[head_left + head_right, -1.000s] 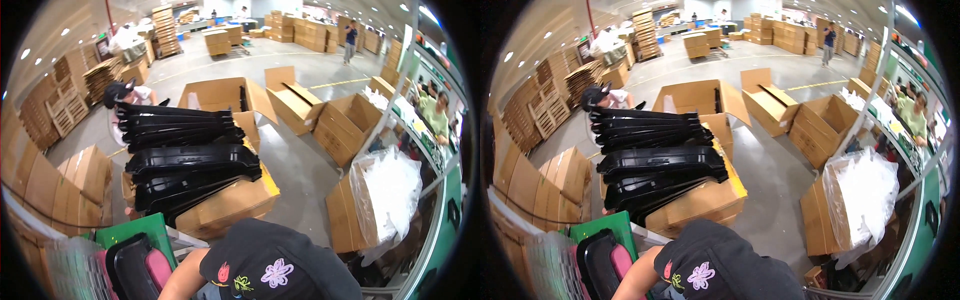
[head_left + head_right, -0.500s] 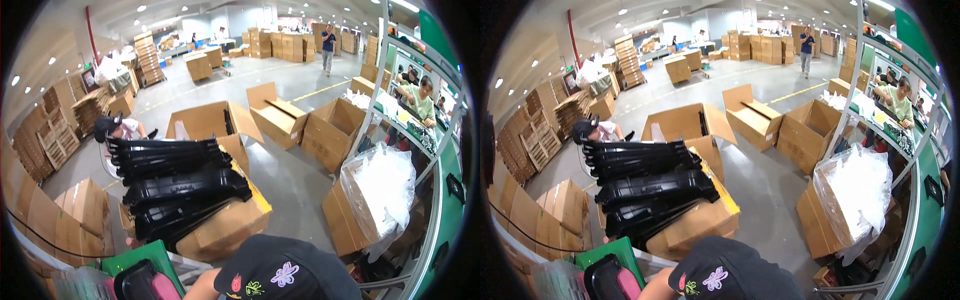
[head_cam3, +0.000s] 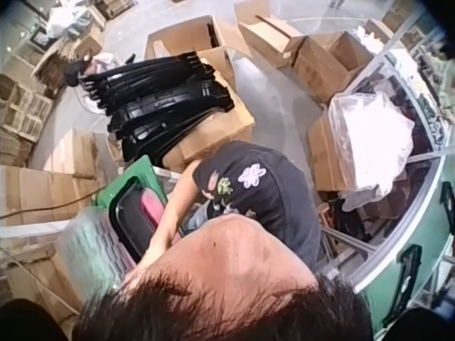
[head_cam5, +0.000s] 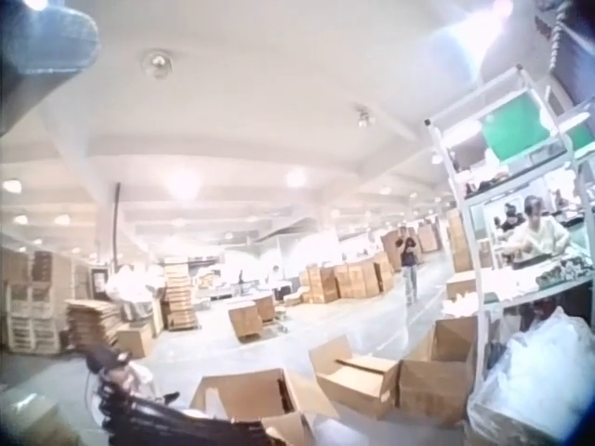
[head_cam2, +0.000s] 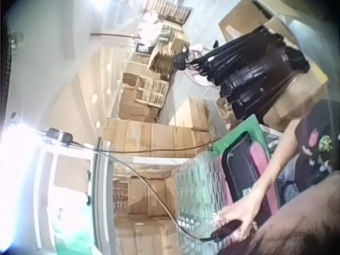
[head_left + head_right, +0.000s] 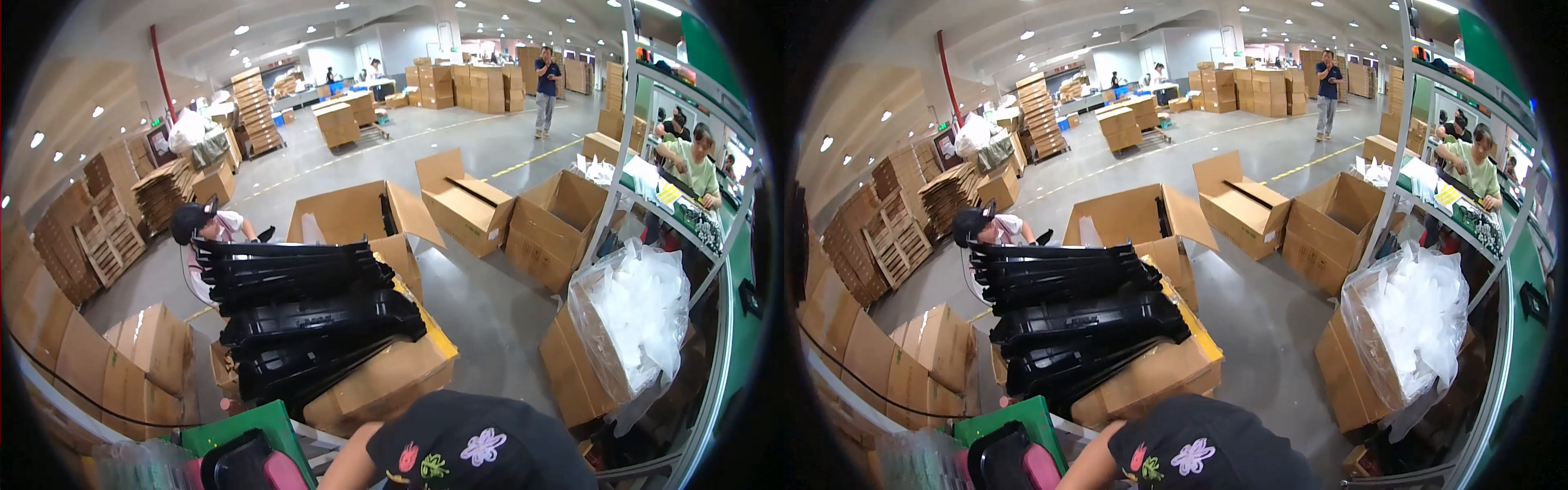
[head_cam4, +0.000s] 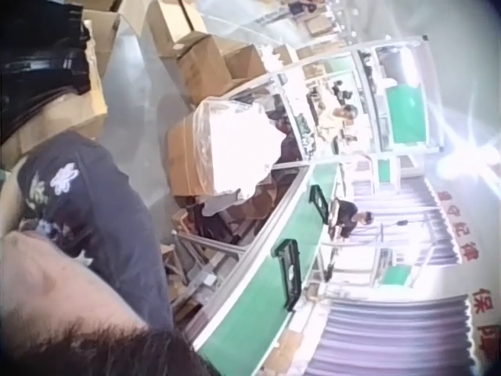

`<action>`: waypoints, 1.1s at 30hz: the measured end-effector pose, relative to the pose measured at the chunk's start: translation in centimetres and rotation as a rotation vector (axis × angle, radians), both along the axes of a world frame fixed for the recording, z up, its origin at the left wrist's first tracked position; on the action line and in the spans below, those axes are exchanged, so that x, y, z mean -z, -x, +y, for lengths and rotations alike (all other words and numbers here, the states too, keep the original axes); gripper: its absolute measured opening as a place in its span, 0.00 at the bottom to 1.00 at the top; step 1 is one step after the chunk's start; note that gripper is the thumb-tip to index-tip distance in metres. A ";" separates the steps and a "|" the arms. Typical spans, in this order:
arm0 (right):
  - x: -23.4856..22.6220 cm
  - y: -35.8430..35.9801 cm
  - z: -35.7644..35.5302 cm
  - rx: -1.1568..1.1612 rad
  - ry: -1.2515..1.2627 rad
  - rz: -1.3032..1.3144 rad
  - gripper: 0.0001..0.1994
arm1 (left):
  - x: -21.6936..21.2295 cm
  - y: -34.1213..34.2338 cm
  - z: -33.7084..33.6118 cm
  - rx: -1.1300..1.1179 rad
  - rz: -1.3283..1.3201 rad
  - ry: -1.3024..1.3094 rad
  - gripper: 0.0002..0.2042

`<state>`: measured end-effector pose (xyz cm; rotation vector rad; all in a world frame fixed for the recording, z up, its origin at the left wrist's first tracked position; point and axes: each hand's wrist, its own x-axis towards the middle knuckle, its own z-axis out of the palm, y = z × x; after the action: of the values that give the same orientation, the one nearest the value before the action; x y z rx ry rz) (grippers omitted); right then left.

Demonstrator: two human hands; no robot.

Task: The recorder is seen installing circuit boards into plastic housings using an electric screwdriver.

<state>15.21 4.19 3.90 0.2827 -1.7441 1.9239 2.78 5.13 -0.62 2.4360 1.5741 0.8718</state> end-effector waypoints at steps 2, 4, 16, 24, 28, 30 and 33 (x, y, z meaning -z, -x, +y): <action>-0.6 -4.9 -0.6 0.430 -0.218 0.075 0.24 | 0.1 1.5 -0.2 -0.006 0.009 0.029 0.10; -1.5 -14.1 -1.3 0.948 -0.408 0.162 0.30 | -1.3 0.1 1.3 0.061 0.063 0.068 0.10; -22.5 -60.5 -11.9 3.104 -0.624 0.357 0.25 | -2.5 1.3 0.9 0.049 0.065 0.186 0.10; -14.1 -34.3 1.8 1.931 -0.675 -0.301 0.45 | -3.5 1.8 -1.2 0.006 0.059 0.237 0.10; -11.1 -24.9 1.9 1.333 -0.706 -0.262 0.49 | -4.0 2.0 -1.7 -0.006 0.039 0.259 0.10; -10.3 -22.3 1.3 1.102 -0.689 -0.331 0.50 | -4.0 2.2 -1.8 -0.018 0.023 0.274 0.10; -10.2 -20.2 0.0 0.941 -0.815 -0.450 0.50 | -3.7 2.4 -2.0 -0.036 -0.009 0.294 0.10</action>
<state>35.38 4.16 14.07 -0.6459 -2.2814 0.5830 0.41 3.14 3.10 2.2022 1.6175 0.6043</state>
